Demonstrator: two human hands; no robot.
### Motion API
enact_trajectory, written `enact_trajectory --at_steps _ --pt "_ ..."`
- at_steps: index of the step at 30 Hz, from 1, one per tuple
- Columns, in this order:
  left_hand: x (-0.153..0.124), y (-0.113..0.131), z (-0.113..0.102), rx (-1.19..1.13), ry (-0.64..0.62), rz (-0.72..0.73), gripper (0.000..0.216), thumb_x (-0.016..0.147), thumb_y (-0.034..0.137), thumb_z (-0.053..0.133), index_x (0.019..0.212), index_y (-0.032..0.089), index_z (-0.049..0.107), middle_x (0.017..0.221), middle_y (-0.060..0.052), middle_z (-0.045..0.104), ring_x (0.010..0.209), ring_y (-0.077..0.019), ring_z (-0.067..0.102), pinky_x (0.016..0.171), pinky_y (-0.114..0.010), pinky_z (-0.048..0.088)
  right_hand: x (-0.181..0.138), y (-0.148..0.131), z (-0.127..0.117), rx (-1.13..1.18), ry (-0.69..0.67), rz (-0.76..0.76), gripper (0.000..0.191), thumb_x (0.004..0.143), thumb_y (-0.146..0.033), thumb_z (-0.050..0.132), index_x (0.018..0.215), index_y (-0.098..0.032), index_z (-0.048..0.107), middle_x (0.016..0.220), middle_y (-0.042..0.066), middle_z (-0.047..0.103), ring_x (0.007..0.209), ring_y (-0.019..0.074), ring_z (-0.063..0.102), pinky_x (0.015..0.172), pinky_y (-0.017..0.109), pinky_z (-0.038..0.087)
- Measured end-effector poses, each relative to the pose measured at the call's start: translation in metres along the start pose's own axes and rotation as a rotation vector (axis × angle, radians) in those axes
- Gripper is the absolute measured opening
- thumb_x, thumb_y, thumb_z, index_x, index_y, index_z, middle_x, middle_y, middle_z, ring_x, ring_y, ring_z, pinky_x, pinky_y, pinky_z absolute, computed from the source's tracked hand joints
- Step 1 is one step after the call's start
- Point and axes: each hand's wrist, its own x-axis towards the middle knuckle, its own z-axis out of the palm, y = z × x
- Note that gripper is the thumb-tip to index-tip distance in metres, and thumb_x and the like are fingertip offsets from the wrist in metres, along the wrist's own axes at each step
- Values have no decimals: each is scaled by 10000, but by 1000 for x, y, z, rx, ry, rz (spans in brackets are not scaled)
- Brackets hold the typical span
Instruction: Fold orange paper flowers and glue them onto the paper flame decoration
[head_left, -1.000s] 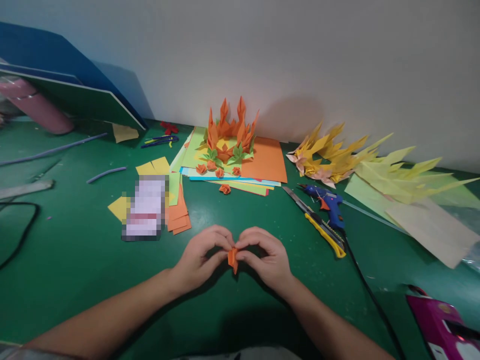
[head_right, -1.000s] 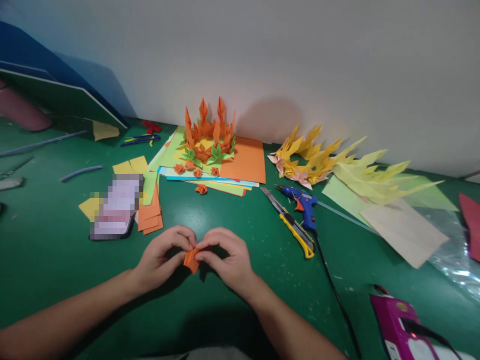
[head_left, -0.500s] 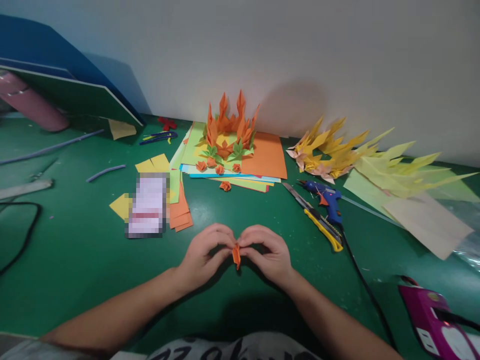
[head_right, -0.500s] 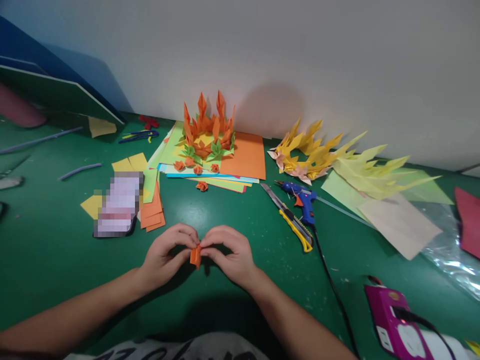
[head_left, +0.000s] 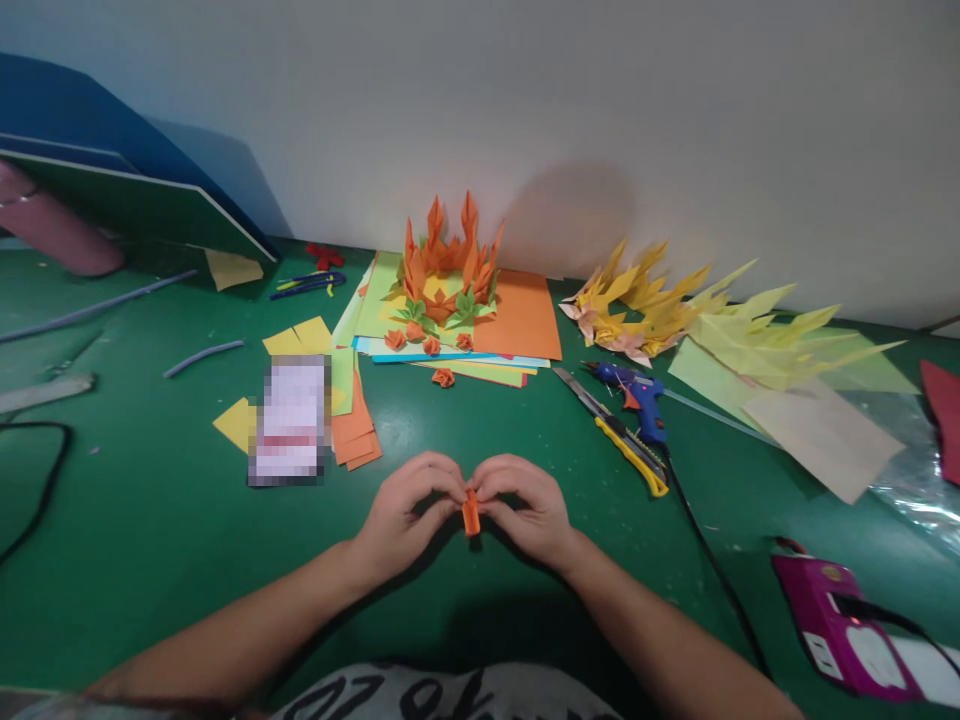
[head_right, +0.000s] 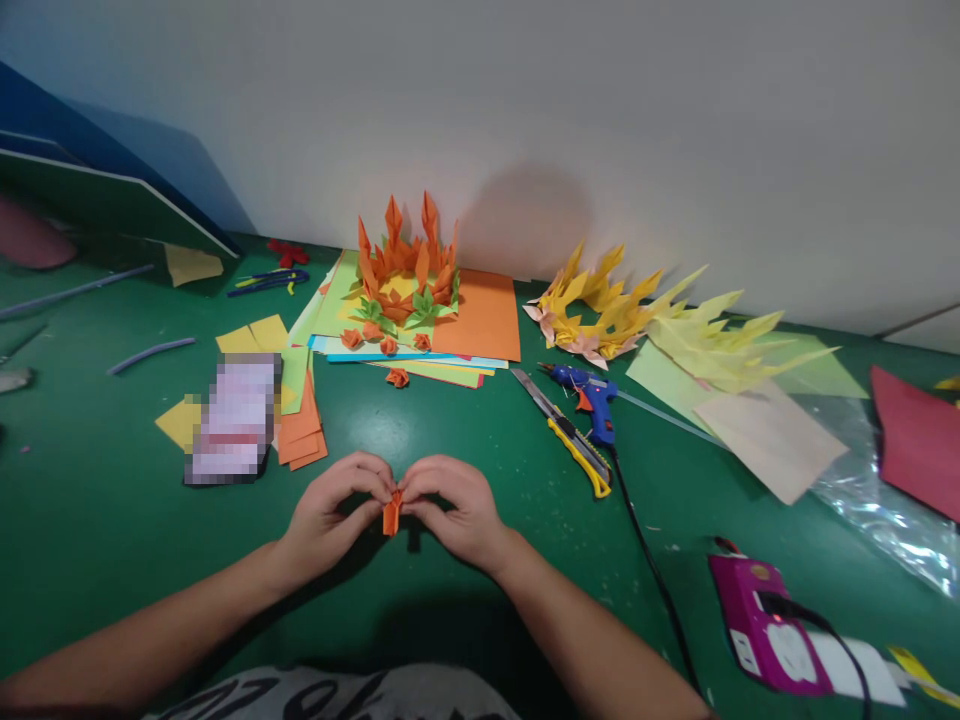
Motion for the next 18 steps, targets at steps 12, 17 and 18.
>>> enact_trajectory --at_steps 12,17,18 --pt "1 -5 -2 -197 -125 -179 84 857 212 532 827 180 604 825 -53 623 775 -139 611 701 -258 504 -2 1 -1 -183 -3 -99 163 881 -249 526 729 -216 572 733 26 578 695 150 569 616 276 483" --pt "0 -8 -2 -240 -107 -194 109 847 253 567 815 174 635 822 -62 659 771 -145 641 699 -268 523 -2 1 0 -206 12 -143 147 881 -216 519 742 -216 568 708 23 584 661 146 560 596 266 472" --pt "0 -8 -3 -248 -103 -187 111 845 258 571 819 174 638 827 -66 668 775 -148 648 700 -272 528 -1 2 0 -201 13 -146 145 883 -210 515 746 -216 563 709 24 593 660 146 564 602 268 474"
